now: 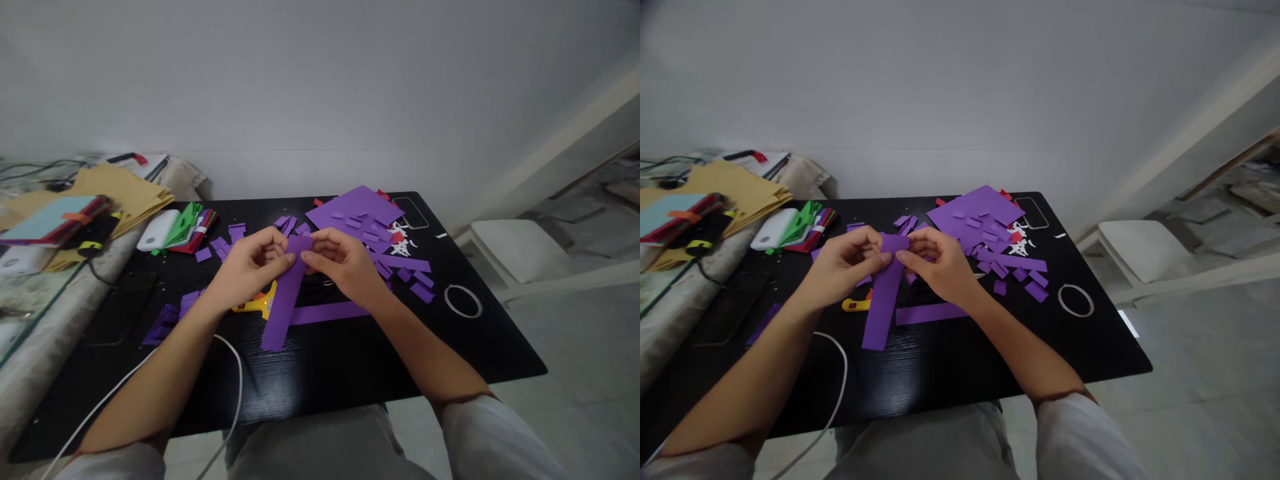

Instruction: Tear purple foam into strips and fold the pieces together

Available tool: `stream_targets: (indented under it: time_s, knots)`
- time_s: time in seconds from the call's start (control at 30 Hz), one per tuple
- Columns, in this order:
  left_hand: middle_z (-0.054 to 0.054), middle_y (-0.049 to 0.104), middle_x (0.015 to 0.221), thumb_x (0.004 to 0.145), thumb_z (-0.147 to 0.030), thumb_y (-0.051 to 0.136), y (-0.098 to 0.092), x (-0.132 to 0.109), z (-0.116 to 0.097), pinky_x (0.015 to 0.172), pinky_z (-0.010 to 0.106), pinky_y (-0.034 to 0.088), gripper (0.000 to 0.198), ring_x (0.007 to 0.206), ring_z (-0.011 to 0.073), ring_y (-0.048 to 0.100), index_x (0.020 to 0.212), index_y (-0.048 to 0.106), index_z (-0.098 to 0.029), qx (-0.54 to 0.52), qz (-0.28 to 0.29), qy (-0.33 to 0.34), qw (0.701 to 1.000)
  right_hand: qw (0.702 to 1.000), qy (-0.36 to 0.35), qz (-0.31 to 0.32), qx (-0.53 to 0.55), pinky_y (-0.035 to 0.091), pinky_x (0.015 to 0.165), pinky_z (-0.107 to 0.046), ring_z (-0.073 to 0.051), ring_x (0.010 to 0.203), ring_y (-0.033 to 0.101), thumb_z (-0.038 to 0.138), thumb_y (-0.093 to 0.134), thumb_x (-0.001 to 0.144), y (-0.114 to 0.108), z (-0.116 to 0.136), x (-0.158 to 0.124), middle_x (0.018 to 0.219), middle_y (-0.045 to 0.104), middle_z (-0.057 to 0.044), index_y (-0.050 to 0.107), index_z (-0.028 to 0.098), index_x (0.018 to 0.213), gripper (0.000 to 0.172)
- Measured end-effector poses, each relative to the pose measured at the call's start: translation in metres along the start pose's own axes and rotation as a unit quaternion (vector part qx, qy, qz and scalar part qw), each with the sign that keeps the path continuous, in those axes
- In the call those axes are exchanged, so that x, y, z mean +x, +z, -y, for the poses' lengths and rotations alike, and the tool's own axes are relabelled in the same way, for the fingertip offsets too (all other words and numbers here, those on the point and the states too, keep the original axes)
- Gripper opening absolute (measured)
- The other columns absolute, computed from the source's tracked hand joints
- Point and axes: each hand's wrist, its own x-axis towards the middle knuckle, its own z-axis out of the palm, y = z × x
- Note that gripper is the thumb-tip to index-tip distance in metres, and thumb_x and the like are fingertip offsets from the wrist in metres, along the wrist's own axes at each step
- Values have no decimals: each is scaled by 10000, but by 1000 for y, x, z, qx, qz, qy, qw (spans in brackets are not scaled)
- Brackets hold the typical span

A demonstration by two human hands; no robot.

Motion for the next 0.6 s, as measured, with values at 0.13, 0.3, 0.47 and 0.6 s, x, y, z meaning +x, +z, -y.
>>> stream_targets:
  time_s: [0.13, 0.3, 0.47, 0.6]
  knots:
    - [-55, 508, 609, 906, -344, 755, -1, -1, -3, 490, 199, 358, 224, 516, 84, 437, 823, 614, -191, 15, 22, 13, 1000, 998, -34, -27, -37, 619, 645, -265, -135, 700, 691, 417, 923, 748, -2, 3, 0, 792, 723, 9, 740, 199, 916, 330]
    - [2, 608, 694, 969, -478, 686, -1, 2, -3, 575, 234, 456, 371, 619, 120, 557, 749, 637, -183, -20, 13, 37, 999, 999, -32, -20, -3, 626, 603, -272, -135, 656, 700, 415, 926, 746, -1, 8, -2, 795, 750, 6, 752, 197, 911, 324]
    - [7, 677, 749, 904, -529, 770, 4, 1, 3, 543, 230, 497, 357, 611, 135, 632, 905, 630, -200, -108, 37, -45, 993, 999, -37, -29, 15, 660, 668, -312, -148, 632, 726, 430, 919, 760, 1, 9, -3, 717, 742, 18, 736, 197, 904, 329]
    - [68, 760, 860, 939, -646, 670, 6, 0, 4, 646, 324, 626, 441, 758, 228, 763, 951, 647, -206, -196, 63, -101, 973, 999, -44, -23, 20, 668, 697, -315, -155, 660, 743, 433, 909, 776, 1, 10, -4, 720, 752, 10, 735, 197, 913, 324]
